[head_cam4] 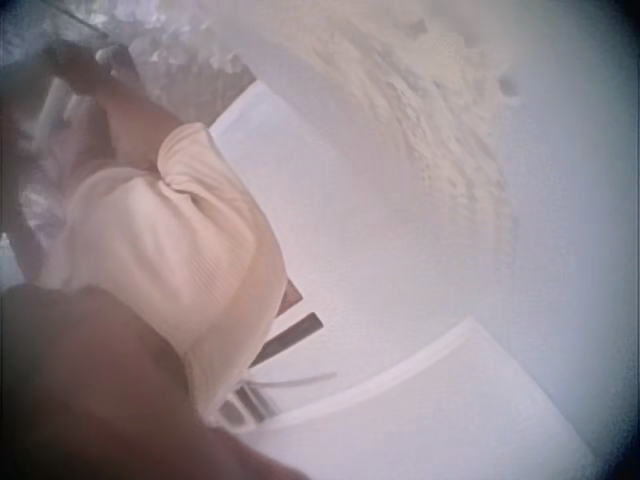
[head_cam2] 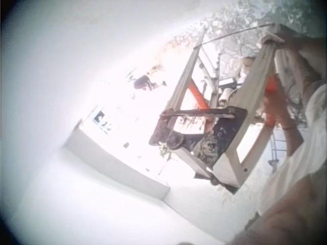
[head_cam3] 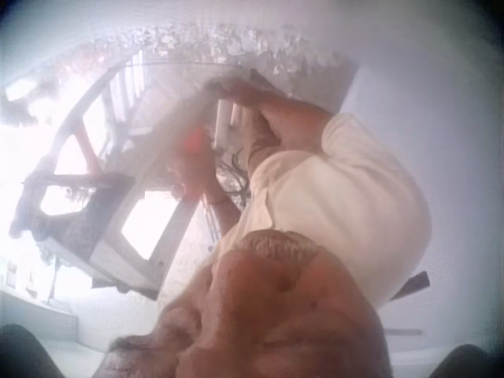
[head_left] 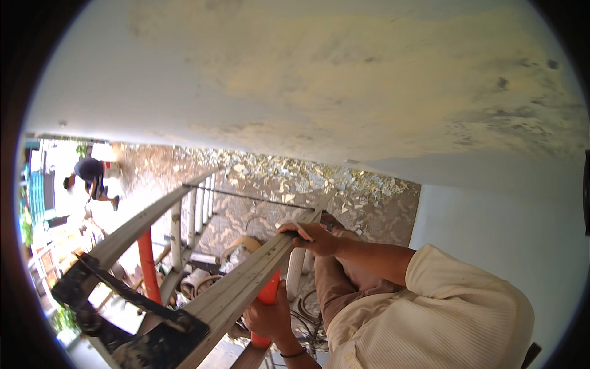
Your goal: The person scrapes a ceiling surface using a hand scraper while standing on a ladder. The person repeatedly removes loose paint or plaster from the ceiling, occasionally pausing to reposition the ladder.
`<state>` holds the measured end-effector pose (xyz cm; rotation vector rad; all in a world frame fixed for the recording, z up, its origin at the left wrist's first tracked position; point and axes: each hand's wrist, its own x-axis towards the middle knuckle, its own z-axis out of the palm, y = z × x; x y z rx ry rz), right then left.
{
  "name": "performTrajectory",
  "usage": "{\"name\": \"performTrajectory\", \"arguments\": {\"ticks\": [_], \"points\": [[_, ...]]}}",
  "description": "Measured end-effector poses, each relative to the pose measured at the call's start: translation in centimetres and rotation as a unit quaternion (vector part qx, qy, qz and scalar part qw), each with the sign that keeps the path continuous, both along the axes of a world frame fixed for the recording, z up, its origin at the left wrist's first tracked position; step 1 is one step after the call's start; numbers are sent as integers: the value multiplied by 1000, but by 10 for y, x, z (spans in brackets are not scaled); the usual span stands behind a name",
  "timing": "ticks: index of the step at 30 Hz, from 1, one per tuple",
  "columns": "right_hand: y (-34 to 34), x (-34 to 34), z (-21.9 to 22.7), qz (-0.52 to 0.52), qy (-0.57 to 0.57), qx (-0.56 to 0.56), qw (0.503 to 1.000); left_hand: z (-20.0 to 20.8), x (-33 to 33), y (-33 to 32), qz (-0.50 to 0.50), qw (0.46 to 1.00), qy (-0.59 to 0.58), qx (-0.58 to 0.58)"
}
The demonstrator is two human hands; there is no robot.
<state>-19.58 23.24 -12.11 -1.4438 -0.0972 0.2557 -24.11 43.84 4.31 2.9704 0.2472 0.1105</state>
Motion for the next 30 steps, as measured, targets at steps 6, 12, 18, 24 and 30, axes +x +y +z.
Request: {"name": "performTrajectory", "arguments": {"ticks": [6, 12, 18, 24, 30], "points": [[-34, -19, 30, -70, 14, -249, 966, 9, 4, -10, 59, 993, 99, 12], [-108, -37, 133, -196, 89, -311, 926, 12, 7, -6, 58, 987, 147, -12], [-167, -59, 234, -322, 17, -209, 923, 26, 18, -11, 75, 985, 157, -19], [-197, -49, 293, -550, -157, -14, 820, 23, 38, -10, 30, 987, 158, -22], [-240, -50, 374, -628, -175, 123, 749, 27, 45, -9, -11, 985, 171, -22]]}}
